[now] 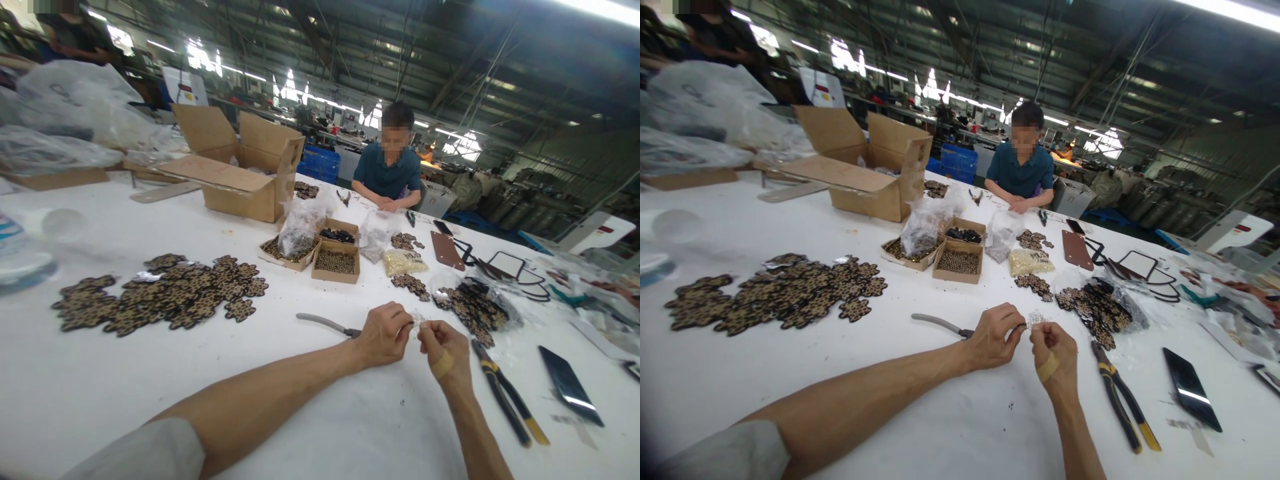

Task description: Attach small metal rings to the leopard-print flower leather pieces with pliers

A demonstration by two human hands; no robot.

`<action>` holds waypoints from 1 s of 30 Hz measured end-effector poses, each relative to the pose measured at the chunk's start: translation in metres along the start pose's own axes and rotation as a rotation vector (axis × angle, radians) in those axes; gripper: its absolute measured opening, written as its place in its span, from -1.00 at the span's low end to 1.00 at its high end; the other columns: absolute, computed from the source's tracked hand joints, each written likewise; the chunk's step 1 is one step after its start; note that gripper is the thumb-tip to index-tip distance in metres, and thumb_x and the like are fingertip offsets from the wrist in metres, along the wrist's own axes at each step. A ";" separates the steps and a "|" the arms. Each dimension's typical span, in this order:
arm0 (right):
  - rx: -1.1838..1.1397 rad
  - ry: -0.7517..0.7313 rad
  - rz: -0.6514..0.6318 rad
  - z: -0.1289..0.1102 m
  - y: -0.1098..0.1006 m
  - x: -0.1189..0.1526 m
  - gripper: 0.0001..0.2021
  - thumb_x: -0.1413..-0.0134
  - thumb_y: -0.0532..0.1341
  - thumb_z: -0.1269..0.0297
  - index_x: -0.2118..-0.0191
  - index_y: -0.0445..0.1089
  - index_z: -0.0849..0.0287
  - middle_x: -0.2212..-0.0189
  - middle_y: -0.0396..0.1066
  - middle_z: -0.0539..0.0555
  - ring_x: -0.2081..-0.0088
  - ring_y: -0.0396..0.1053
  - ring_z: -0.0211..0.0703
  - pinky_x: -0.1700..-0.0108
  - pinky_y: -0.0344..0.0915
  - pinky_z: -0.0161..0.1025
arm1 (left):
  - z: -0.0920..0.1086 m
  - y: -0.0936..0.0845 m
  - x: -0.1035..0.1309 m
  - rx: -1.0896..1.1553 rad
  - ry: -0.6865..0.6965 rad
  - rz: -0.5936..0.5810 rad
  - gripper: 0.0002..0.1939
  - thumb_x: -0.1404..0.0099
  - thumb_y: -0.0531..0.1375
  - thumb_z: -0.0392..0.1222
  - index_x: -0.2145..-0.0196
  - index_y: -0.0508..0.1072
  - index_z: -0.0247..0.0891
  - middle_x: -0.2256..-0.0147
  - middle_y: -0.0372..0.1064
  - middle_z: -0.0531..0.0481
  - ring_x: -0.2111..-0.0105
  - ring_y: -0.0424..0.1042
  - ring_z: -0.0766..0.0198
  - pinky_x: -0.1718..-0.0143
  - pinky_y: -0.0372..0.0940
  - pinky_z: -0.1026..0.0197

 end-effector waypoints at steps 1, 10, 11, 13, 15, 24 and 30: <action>0.082 -0.036 0.039 0.002 -0.015 -0.005 -0.60 -0.04 0.26 -0.12 0.41 0.45 0.17 0.58 0.47 0.08 0.52 0.39 -0.09 0.42 0.28 -0.21 | -0.001 -0.001 0.000 0.004 0.002 0.010 -0.88 -0.34 0.05 -0.29 0.28 0.38 -0.25 0.35 0.36 -0.10 0.32 0.33 0.18 0.30 0.26 0.12; 0.117 0.068 0.119 0.025 -0.092 -0.010 -0.52 0.09 0.34 -0.17 0.28 0.49 0.20 0.47 0.52 0.13 0.44 0.44 -0.03 0.38 0.35 -0.17 | -0.002 -0.005 -0.004 0.073 0.009 0.057 -0.86 -0.38 0.04 -0.29 0.24 0.40 -0.27 0.32 0.36 -0.11 0.28 0.33 0.18 0.23 0.28 0.12; 0.030 0.072 0.032 0.021 -0.078 -0.007 -0.51 0.09 0.35 -0.18 0.27 0.47 0.21 0.50 0.49 0.10 0.48 0.42 -0.06 0.40 0.35 -0.18 | 0.000 -0.005 -0.004 0.081 0.017 0.051 -0.86 -0.38 0.04 -0.29 0.24 0.40 -0.26 0.31 0.36 -0.11 0.27 0.33 0.18 0.22 0.28 0.11; -0.100 0.067 -0.101 0.011 -0.049 -0.001 -0.48 0.10 0.36 -0.20 0.27 0.46 0.21 0.56 0.44 0.05 0.54 0.37 -0.13 0.45 0.33 -0.21 | 0.006 -0.005 -0.005 0.091 0.047 0.028 -0.85 -0.37 0.03 -0.30 0.25 0.40 -0.26 0.31 0.36 -0.11 0.27 0.33 0.17 0.21 0.28 0.11; -0.148 0.043 -0.151 0.002 -0.031 0.003 -0.46 0.12 0.36 -0.23 0.28 0.45 0.21 0.57 0.43 0.04 0.56 0.34 -0.16 0.48 0.30 -0.23 | 0.011 -0.008 -0.006 0.094 0.087 0.008 -0.85 -0.36 0.04 -0.31 0.26 0.40 -0.25 0.31 0.36 -0.11 0.28 0.32 0.17 0.21 0.27 0.11; -0.154 -0.026 -0.140 -0.019 -0.050 0.007 -0.50 0.05 0.34 -0.20 0.32 0.47 0.22 0.52 0.45 0.07 0.57 0.33 -0.21 0.51 0.28 -0.27 | 0.022 -0.020 -0.014 0.118 0.164 0.022 -0.85 -0.38 0.02 -0.33 0.20 0.39 -0.26 0.30 0.36 -0.12 0.25 0.32 0.17 0.17 0.27 0.09; -0.127 0.036 -0.234 -0.026 -0.045 0.013 -0.54 0.01 0.34 -0.14 0.34 0.49 0.25 0.55 0.45 0.07 0.56 0.33 -0.21 0.49 0.27 -0.27 | 0.034 -0.018 -0.013 0.125 0.205 -0.027 -0.84 -0.39 0.01 -0.29 0.19 0.39 -0.26 0.27 0.38 -0.14 0.23 0.32 0.15 0.17 0.26 0.07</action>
Point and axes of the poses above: each hand's wrist, its own x-axis away from the middle knuckle, its own y-axis out of the palm, z = x × y, the point moved 4 cm from there along -x, towards the middle knuckle
